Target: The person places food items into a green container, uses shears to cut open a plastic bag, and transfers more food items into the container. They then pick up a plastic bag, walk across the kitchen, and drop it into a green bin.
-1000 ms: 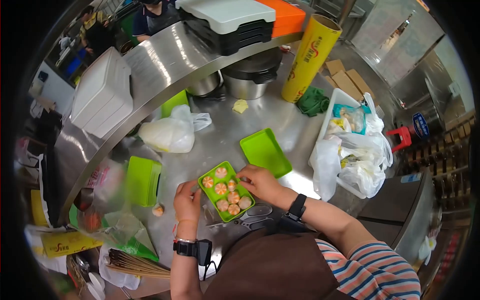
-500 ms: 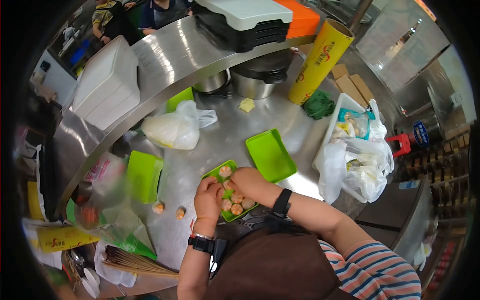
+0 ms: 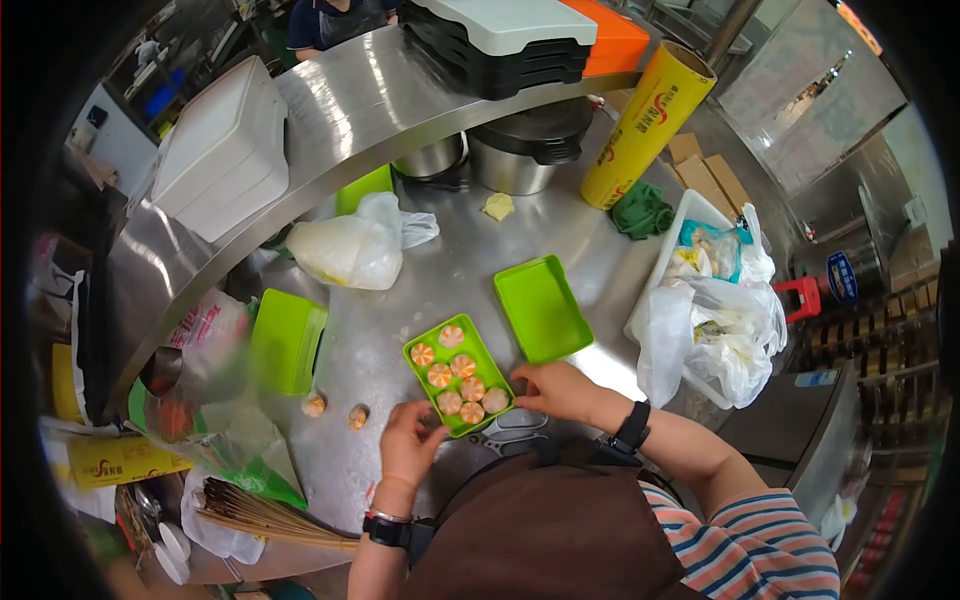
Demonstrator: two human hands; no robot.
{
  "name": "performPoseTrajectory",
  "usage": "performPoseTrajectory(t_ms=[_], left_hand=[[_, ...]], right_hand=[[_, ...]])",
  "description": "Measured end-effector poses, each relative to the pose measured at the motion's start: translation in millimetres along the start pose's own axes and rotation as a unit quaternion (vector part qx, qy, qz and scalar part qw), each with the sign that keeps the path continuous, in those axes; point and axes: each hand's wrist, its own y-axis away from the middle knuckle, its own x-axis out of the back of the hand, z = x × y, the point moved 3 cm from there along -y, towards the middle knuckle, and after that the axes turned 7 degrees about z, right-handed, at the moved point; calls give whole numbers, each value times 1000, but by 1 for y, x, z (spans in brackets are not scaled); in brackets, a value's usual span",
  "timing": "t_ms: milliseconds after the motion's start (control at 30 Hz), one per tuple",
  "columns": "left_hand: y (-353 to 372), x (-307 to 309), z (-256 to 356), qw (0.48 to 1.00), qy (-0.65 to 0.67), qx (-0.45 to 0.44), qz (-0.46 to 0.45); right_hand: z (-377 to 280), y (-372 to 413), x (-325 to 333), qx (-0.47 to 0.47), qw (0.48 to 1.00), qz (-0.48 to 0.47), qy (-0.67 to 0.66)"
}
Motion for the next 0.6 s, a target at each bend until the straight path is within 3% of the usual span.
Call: performPoseTrajectory(t_ms=[33, 233, 333, 467, 533, 600], left_hand=[[2, -7, 2, 1000, -1, 2, 3], [2, -17, -9, 999, 9, -2, 38], [2, -8, -15, 998, 0, 1, 62], [3, 8, -37, 995, -30, 18, 97], [7, 19, -46, 989, -65, 5, 131], [11, 26, -57, 989, -56, 14, 136]], right_hand=[[2, 0, -9, 41, 999, 21, 21], [-3, -16, -26, 28, 997, 58, -36], [-15, -30, -36, 66, 994, 84, -16], [-32, -48, -53, 78, 994, 74, -1], [-42, -54, -62, 128, 989, 70, -16], [-45, -51, -64, 105, 993, 48, -37]])
